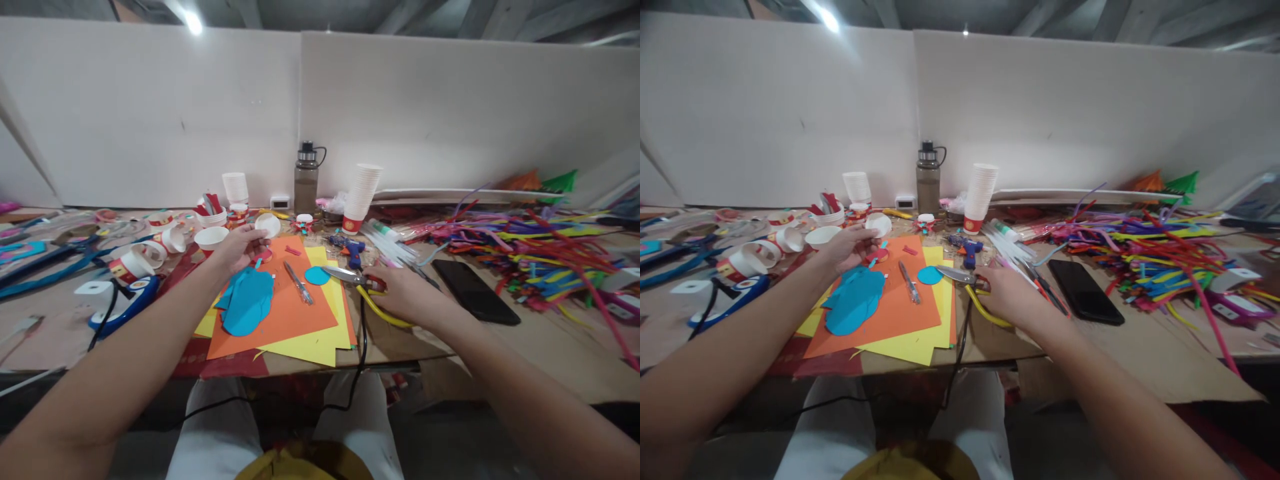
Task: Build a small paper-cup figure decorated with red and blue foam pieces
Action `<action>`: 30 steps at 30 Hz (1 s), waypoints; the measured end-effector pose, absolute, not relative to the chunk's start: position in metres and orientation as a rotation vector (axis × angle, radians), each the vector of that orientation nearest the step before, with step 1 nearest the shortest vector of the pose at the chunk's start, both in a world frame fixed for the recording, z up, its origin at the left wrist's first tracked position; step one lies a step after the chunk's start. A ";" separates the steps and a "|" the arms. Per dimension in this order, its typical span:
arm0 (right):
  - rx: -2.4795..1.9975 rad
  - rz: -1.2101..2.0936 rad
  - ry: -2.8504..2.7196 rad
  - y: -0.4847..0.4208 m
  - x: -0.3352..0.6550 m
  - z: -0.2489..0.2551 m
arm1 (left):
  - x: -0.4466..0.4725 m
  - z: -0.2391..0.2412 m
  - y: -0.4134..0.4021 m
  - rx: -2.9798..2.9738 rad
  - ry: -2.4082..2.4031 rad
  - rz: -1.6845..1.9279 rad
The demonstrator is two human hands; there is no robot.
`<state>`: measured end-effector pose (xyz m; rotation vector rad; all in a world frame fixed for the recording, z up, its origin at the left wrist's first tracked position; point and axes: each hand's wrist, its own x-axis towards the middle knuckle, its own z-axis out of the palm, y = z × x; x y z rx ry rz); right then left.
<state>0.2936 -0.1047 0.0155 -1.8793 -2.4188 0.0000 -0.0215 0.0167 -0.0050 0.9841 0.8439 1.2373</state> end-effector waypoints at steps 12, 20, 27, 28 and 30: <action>-1.865 -0.126 -2.511 -0.102 0.289 0.025 | -0.016 -0.005 0.010 0.995 0.732 1.173; -1.362 0.420 -2.035 -0.075 0.226 0.028 | -0.002 -0.006 -0.005 1.105 0.647 0.980; -0.967 0.645 -2.001 -0.039 0.187 0.007 | 0.010 -0.012 -0.015 1.174 0.535 0.836; -0.946 0.695 -1.969 -0.037 0.186 0.006 | 0.009 -0.012 -0.014 1.218 0.560 0.821; -0.943 0.770 -1.896 -0.035 0.189 0.006 | 0.006 -0.010 -0.012 1.386 0.713 0.831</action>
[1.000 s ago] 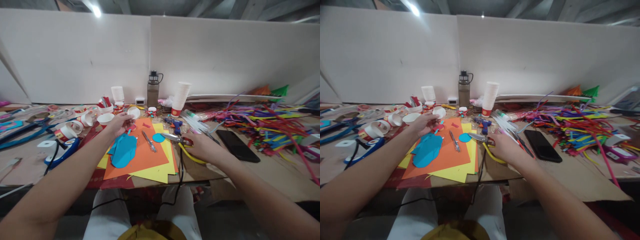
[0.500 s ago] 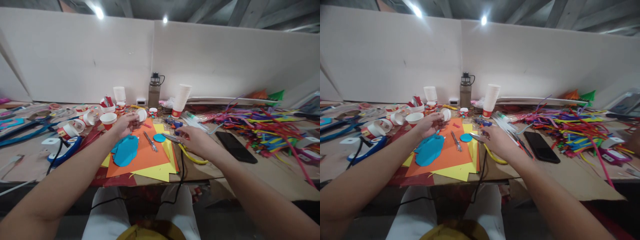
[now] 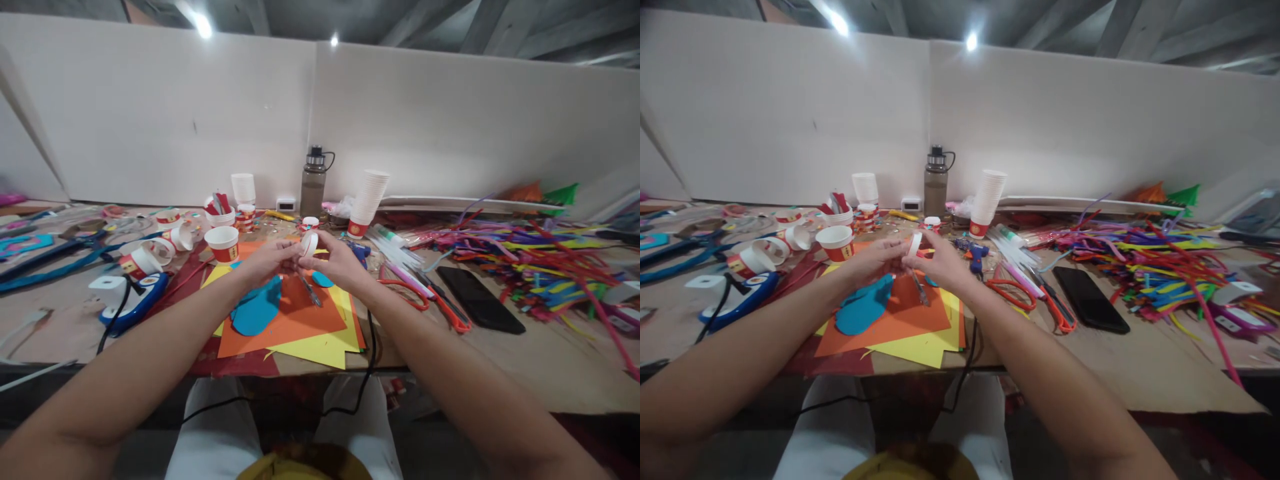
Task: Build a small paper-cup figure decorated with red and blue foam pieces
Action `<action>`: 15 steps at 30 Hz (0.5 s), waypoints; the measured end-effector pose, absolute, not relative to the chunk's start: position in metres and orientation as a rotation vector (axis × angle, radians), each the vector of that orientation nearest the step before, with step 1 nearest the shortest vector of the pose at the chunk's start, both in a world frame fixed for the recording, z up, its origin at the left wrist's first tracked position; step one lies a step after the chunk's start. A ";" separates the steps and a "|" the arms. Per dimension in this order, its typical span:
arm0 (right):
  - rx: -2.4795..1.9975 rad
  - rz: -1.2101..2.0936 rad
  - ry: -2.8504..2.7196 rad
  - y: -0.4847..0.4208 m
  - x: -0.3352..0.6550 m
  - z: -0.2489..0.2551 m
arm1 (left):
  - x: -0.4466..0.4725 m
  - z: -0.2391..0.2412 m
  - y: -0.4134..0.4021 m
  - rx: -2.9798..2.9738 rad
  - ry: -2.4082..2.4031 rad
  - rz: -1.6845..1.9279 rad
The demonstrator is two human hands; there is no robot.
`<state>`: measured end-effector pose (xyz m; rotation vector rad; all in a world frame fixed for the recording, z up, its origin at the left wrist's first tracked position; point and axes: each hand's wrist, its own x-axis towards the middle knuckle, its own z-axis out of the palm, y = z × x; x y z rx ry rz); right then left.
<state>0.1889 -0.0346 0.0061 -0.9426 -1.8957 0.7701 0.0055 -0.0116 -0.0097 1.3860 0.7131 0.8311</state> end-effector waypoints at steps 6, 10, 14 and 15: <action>-1.303 0.430 -2.134 -0.036 0.216 0.010 | -0.014 -0.009 0.009 2.234 1.647 1.035; -1.507 0.196 -2.396 -0.049 0.217 0.010 | -0.019 -0.018 0.022 2.341 1.890 0.799; -1.630 0.251 -2.499 -0.058 0.210 0.008 | -0.021 -0.027 0.029 2.217 1.983 0.780; -1.650 0.254 -2.503 -0.058 0.209 0.007 | -0.021 -0.028 0.030 2.185 1.993 0.798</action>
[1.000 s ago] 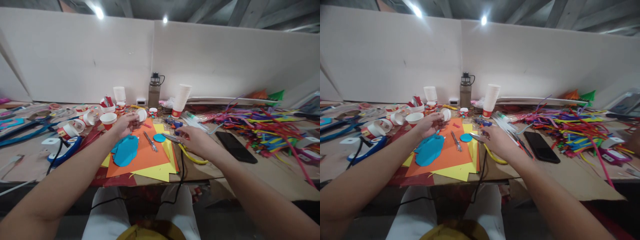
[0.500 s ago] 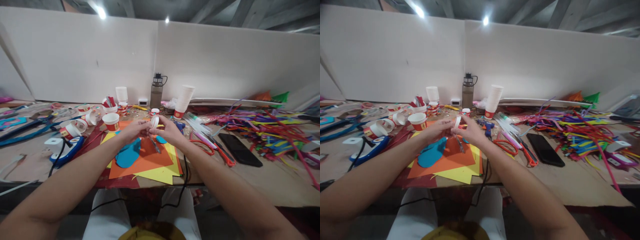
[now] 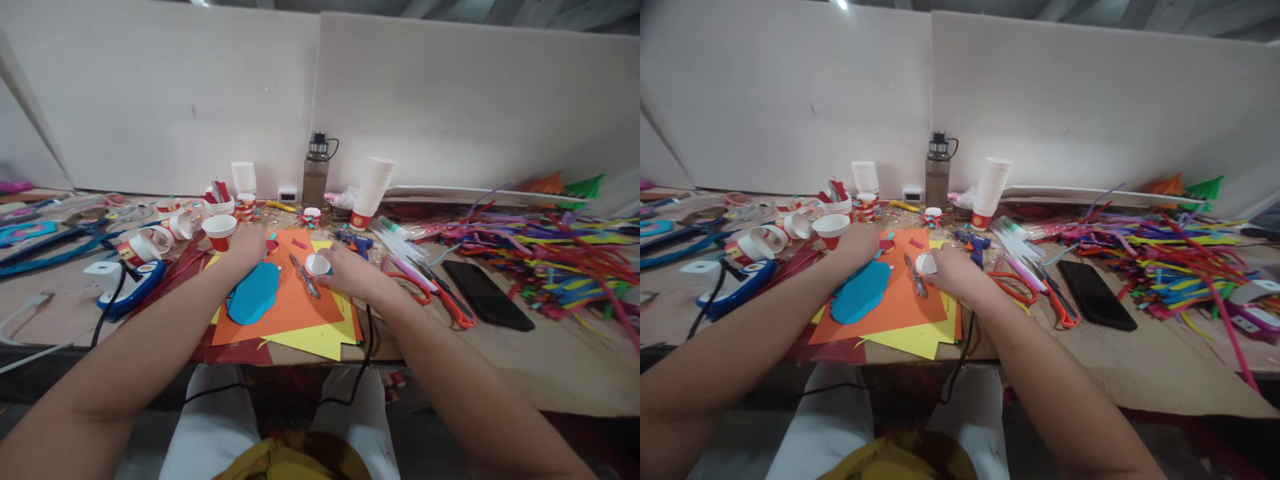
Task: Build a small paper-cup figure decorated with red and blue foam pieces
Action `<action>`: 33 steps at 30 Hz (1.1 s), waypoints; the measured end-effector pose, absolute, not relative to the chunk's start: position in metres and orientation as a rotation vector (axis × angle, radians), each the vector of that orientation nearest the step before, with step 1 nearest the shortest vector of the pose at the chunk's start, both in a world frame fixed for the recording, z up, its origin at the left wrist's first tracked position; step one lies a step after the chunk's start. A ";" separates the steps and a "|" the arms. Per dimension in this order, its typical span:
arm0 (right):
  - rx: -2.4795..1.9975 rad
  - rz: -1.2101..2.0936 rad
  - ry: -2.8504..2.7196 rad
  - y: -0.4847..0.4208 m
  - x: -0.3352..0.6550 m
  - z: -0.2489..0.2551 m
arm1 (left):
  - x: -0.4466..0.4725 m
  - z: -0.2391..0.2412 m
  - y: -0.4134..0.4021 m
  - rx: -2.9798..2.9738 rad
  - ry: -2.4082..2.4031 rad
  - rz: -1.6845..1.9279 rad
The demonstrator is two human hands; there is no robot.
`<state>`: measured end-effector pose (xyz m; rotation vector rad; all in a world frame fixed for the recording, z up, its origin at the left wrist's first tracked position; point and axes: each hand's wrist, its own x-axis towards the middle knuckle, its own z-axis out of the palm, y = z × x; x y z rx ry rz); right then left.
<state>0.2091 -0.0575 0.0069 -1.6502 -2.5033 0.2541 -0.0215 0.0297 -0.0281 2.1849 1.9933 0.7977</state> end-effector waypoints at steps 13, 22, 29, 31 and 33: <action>-1.827 -0.182 -2.413 -0.091 0.271 0.025 | -0.025 -0.037 0.038 2.010 1.953 0.976; -1.834 -0.249 -2.589 -0.110 0.297 0.005 | -0.026 -0.020 0.036 2.125 2.031 0.782; -1.790 -0.140 -2.248 -0.107 0.312 -0.001 | -0.028 -0.018 0.037 2.152 1.883 1.040; -1.750 -0.083 -2.164 -0.108 0.317 0.002 | -0.028 -0.020 0.039 2.051 1.855 1.087; -1.641 -0.042 -2.172 -0.111 0.318 0.006 | -0.027 -0.022 0.039 1.949 1.818 1.111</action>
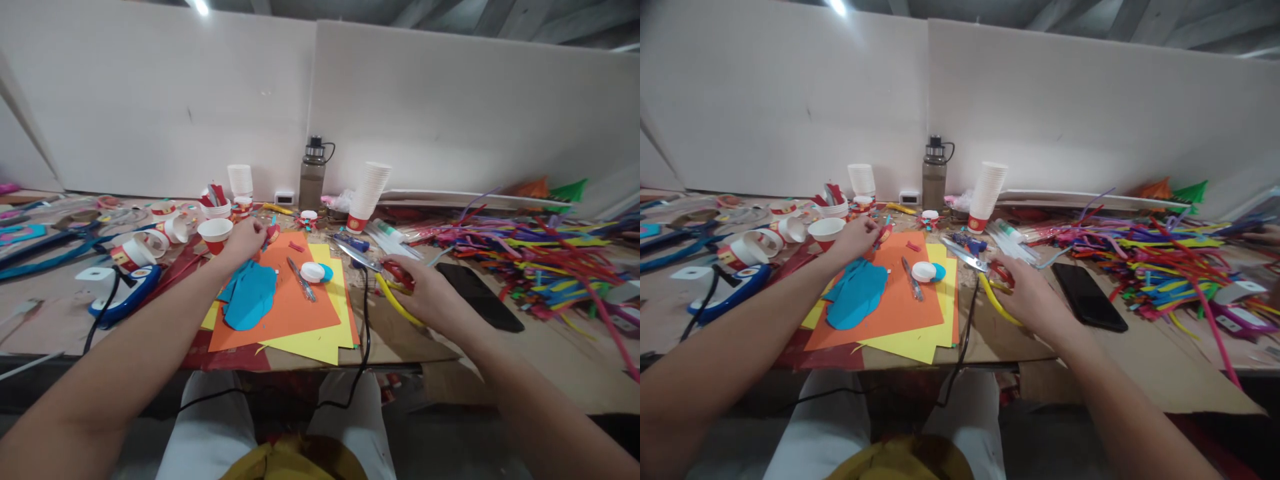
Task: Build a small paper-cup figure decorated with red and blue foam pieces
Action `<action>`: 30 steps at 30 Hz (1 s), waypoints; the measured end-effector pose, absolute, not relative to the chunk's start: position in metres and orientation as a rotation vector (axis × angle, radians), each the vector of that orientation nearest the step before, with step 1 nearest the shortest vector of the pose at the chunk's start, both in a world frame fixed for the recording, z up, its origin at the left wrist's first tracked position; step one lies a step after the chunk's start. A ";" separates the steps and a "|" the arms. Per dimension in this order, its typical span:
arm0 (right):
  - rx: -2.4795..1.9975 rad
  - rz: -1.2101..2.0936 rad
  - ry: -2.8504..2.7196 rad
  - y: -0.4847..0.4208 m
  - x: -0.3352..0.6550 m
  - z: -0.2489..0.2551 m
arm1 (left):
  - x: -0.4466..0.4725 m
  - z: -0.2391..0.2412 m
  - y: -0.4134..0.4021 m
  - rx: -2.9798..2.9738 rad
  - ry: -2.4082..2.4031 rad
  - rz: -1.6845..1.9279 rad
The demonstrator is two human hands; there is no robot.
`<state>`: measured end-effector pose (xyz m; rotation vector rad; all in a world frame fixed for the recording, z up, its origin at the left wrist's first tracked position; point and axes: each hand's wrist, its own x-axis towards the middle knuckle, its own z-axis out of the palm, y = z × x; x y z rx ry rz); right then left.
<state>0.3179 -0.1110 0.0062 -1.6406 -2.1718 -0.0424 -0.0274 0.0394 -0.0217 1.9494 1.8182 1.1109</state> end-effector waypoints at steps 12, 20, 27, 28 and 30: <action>-1.346 0.423 -2.627 -0.123 0.281 0.021 | -0.018 -0.014 0.024 1.109 1.202 1.169; -1.755 0.219 -2.136 -0.078 0.283 0.037 | -0.016 -0.011 0.021 0.905 1.046 1.171; -2.103 0.138 -2.020 -0.017 0.272 0.008 | -0.008 -0.007 0.013 0.890 0.983 1.196; -2.103 0.148 -2.007 -0.014 0.271 0.004 | -0.008 -0.007 0.012 0.892 0.982 1.198; -2.098 0.169 -1.970 -0.010 0.271 -0.003 | -0.007 -0.007 0.010 0.899 0.976 1.197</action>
